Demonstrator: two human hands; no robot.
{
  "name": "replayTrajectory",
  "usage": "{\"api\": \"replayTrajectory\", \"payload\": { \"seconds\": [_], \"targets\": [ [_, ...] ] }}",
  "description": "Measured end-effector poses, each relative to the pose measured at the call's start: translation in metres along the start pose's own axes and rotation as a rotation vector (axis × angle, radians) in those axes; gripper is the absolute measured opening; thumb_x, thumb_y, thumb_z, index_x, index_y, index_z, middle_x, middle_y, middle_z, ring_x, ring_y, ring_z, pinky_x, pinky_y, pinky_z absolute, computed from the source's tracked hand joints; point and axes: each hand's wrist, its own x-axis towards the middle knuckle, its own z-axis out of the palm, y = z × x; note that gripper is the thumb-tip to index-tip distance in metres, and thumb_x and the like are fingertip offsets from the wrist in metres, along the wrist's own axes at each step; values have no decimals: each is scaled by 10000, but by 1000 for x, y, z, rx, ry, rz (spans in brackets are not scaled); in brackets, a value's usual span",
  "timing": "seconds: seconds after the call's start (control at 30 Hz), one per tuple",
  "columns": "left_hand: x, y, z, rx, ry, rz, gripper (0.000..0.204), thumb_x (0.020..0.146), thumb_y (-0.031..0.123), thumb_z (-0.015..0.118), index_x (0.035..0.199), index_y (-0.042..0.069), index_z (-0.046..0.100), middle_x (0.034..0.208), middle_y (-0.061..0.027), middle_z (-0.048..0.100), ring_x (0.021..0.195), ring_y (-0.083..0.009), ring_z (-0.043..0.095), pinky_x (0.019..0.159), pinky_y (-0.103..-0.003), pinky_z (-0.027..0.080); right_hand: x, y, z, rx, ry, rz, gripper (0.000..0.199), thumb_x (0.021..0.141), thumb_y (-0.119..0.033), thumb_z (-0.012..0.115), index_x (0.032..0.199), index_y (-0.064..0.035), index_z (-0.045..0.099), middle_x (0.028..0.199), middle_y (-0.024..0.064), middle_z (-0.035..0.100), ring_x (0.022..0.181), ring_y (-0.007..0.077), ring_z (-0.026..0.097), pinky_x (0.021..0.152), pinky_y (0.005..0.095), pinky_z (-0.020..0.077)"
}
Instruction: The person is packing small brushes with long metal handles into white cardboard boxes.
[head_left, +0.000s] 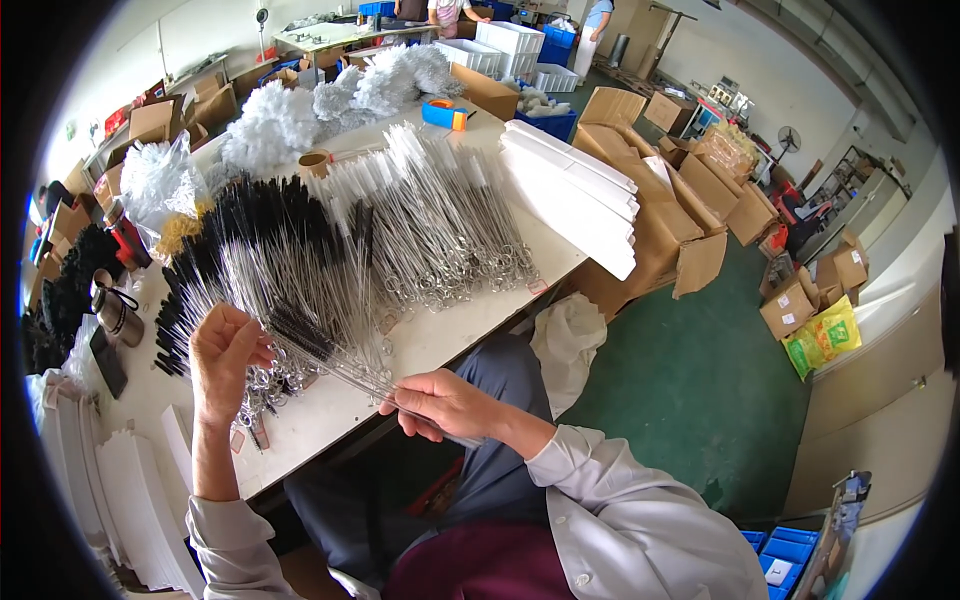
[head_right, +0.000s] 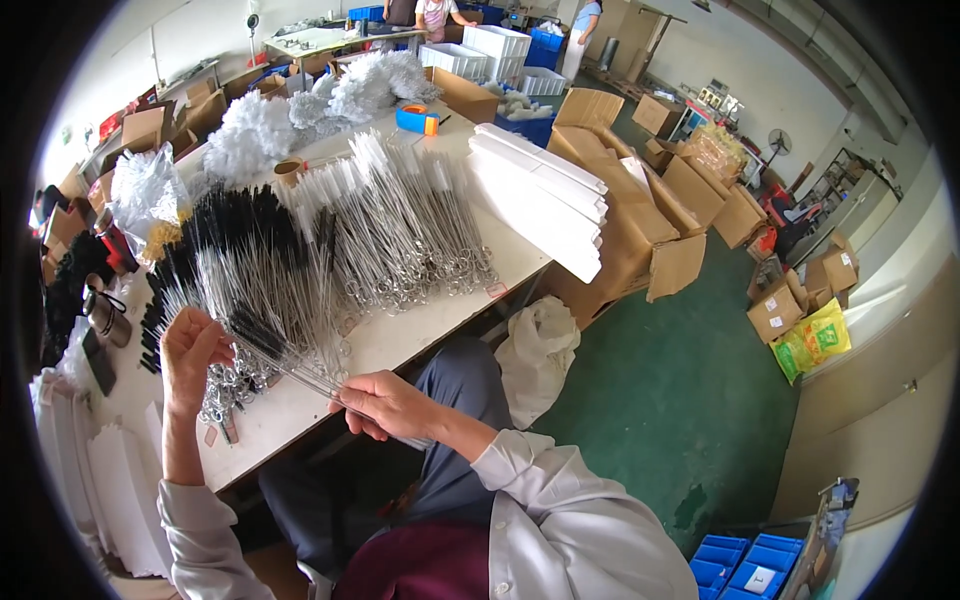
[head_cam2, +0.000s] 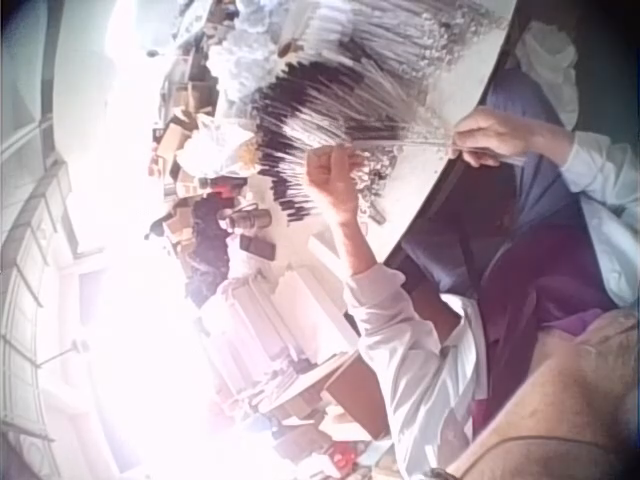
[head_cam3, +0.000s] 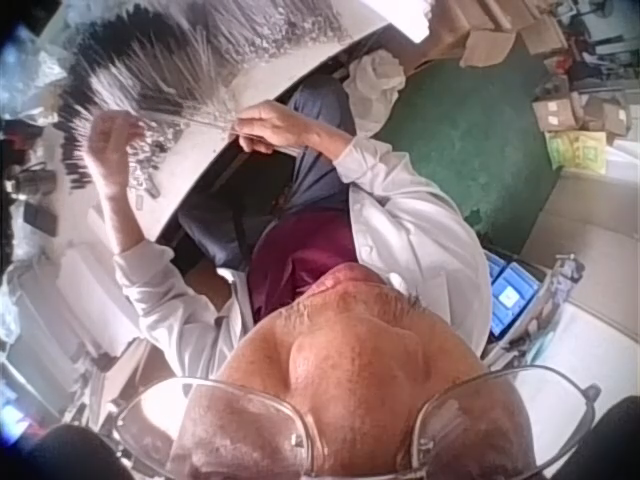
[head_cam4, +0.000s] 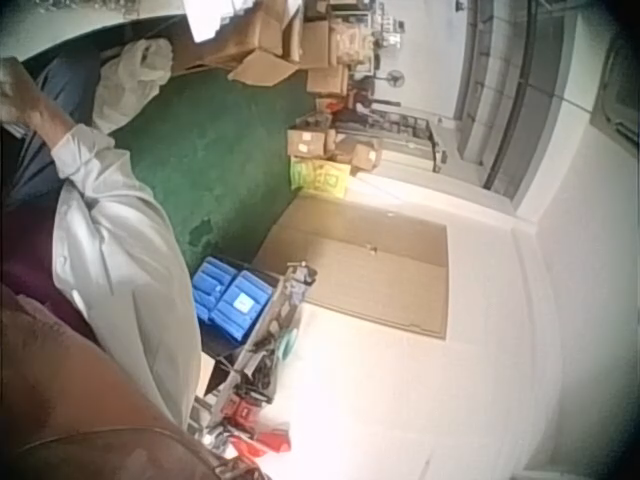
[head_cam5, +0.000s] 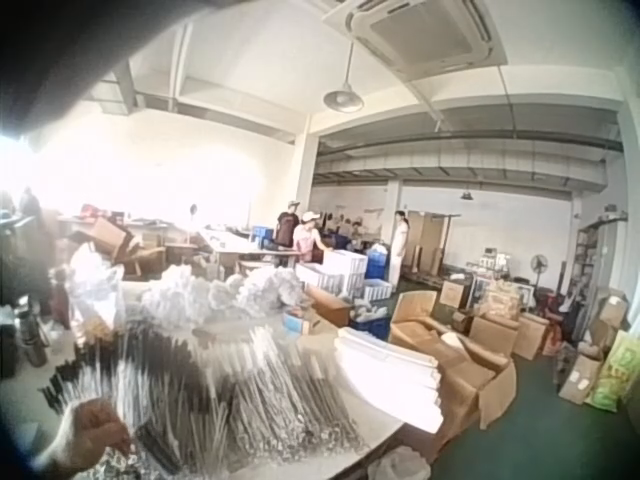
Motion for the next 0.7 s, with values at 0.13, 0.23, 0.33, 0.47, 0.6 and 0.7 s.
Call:
{"api": "replayTrajectory", "payload": {
  "seconds": [0.13, 0.23, 0.33, 0.47, 0.6, 0.7],
  "targets": [
    [-5, -13, -4, 31, 21, -5, 99, 977, 76, 594, 897, 19, 584, 769, -63, 657, 640, -113, 644, 591, -262, 562, 1, 14, -1, -9, 18, -22, 354, 1109, -278, 466, 1123, 17, 662, 707, 23, 610, 514, 64, 510, 486, 228, 420],
    [-12, -11, -1, 76, 91, 57, 106, 949, 50, 605, 864, -13, 600, 741, -61, 643, 647, -111, 622, 608, -267, 537, 2, 14, 3, -46, 5, 8, 342, 1110, -247, 461, 1168, 30, 653, 711, 20, 577, 536, 64, 484, 509, 229, 412],
    [-11, -9, 4, 225, 121, 94, 119, 927, 60, 639, 846, -21, 605, 711, -51, 637, 650, -97, 603, 598, -260, 494, -6, 5, 2, -68, 56, 35, 318, 1101, -229, 482, 1168, 27, 658, 685, 6, 535, 530, 54, 443, 485, 225, 377],
    [-11, -21, 10, 277, 124, 114, 128, 929, 87, 677, 861, -1, 613, 675, -27, 631, 629, -65, 562, 584, -259, 463, -8, 14, 1, -48, 73, 41, 317, 1093, -247, 518, 1155, 13, 686, 666, -26, 520, 540, 30, 440, 482, 209, 364],
    [-23, -21, 11, 329, 125, 106, 81, 955, 32, 655, 906, 5, 596, 750, -24, 654, 680, -64, 622, 627, -221, 504, -9, 17, 5, -128, 98, -43, 308, 1088, -247, 537, 1181, 5, 686, 664, -47, 471, 576, 32, 429, 502, 211, 357],
    [-32, -22, 15, 357, 139, 162, 74, 951, 37, 665, 916, 3, 609, 767, -16, 667, 704, -57, 636, 643, -231, 517, -10, 22, 6, -143, 114, -42, 309, 1088, -250, 536, 1179, 3, 688, 661, -53, 440, 582, 37, 410, 508, 219, 351]
  ]
}}
